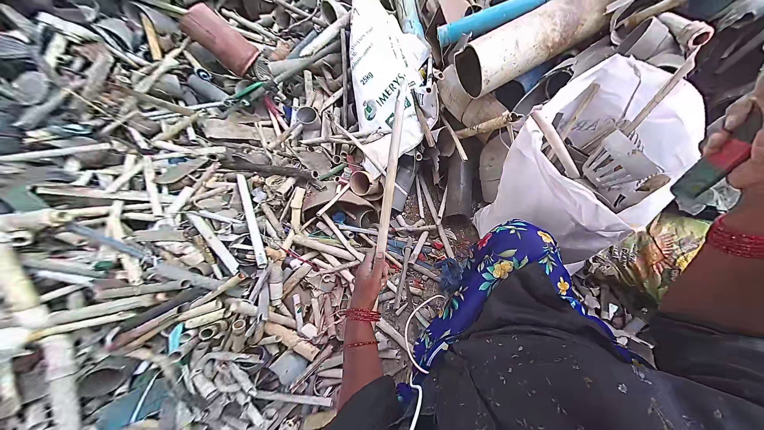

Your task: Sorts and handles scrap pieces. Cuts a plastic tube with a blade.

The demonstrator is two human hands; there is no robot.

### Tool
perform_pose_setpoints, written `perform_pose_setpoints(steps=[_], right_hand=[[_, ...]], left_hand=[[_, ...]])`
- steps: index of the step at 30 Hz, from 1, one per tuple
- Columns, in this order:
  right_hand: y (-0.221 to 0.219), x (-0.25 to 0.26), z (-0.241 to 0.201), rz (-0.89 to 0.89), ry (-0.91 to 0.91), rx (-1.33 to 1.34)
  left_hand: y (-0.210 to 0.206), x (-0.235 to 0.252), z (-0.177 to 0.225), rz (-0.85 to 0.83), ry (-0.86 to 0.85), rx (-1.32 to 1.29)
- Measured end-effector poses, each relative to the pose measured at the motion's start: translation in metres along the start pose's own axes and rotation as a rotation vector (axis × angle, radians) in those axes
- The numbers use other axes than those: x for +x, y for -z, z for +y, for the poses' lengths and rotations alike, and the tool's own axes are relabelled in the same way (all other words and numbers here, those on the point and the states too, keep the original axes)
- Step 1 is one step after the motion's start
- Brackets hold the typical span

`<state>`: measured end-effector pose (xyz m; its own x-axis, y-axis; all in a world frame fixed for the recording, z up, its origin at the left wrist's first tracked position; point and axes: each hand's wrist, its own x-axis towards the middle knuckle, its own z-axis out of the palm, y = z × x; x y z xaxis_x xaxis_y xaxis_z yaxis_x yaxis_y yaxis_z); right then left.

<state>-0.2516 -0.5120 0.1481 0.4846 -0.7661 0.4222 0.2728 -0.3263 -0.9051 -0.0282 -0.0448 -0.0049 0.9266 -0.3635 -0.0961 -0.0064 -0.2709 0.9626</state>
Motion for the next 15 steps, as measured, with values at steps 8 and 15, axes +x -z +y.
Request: perform_pose_setpoints(steps=[8, 15], right_hand=[[-0.157, -0.062, -0.009, -0.611, 0.380, -0.655], [-0.210, -0.066, 0.017, -0.551, -0.070, -0.197]], left_hand=[[-0.003, 0.008, 0.013, 0.033, -0.176, 0.294], [0.003, 0.000, 0.020, 0.224, -0.448, 0.346]])
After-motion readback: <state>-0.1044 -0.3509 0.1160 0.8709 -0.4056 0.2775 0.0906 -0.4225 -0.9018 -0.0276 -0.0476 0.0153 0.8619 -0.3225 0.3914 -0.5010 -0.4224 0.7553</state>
